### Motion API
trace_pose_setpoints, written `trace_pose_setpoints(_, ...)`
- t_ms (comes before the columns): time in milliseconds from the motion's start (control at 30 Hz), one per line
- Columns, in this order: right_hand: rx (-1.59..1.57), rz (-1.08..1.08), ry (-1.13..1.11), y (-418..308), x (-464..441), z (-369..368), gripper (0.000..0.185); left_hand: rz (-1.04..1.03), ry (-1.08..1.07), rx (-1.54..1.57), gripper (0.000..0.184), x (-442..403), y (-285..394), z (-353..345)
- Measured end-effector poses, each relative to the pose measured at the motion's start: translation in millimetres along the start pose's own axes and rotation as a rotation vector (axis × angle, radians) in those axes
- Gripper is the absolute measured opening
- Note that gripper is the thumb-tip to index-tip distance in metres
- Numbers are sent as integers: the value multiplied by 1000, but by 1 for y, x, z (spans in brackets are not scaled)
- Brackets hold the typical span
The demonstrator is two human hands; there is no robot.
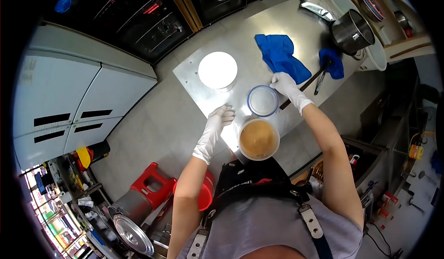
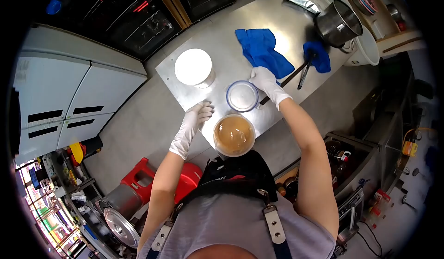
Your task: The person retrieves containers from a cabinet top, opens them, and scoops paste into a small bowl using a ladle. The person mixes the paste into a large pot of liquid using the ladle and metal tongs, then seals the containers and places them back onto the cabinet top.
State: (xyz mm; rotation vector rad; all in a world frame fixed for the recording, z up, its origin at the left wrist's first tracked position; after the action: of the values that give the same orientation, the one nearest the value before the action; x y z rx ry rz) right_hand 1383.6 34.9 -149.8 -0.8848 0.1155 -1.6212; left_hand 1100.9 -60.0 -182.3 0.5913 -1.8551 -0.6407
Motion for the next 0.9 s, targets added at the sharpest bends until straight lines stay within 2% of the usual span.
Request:
trace_pose_setpoints(133, -313, 205, -55, -20, 3, -3, 19, 27, -34, 32, 39, 17, -17, 13)
trace_pose_setpoints(267, -253, 298, -8, -76, 68, 31, 15, 12, -40, 90, 38, 42, -17, 18)
trace_pose_setpoints(367, 48, 642, 165, -129, 153, 44, 11, -37, -74, 96, 37, 68, 0, 5)
trace_pose_setpoints(433, 356, 700, 240, -146, 209, 26, 9, -79, -76, 63, 42, 80, 5, -2)
trace_pose_setpoints(500, 530, 917, 369, -163, 267, 5, 10, -126, -68, 41, 46, 93, 13, -13)
trace_pose_setpoints(533, 550, 920, 332, -166, 283, -8, 11, -143, -120, 56, 53, 97, 13, -20)
trace_pose_setpoints(633, 568, 887, 220, -162, 307, -47, 13, -176, -148, -10, 57, 111, 17, -37)
trace_pose_setpoints(800, 602, 892, 146, -155, 301, -72, 13, -210, -31, -127, 33, 118, 17, -52)
trace_pose_setpoints(900, 574, 884, 91, -154, 302, -78, 17, -282, -16, -121, 33, 113, 13, -55)
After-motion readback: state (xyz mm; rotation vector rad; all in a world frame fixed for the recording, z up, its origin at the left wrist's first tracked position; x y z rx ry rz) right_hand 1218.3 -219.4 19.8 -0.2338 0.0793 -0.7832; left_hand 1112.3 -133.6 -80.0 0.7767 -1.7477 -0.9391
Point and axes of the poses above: each hand's wrist, its own x-axis away from the middle knuckle, its own z-axis out of the back of the hand, y = z × x, the point moved 9 cm from there along -x, towards the middle knuckle, and after that the axes turned 7 degrees about -y, right-handed, at the moved point
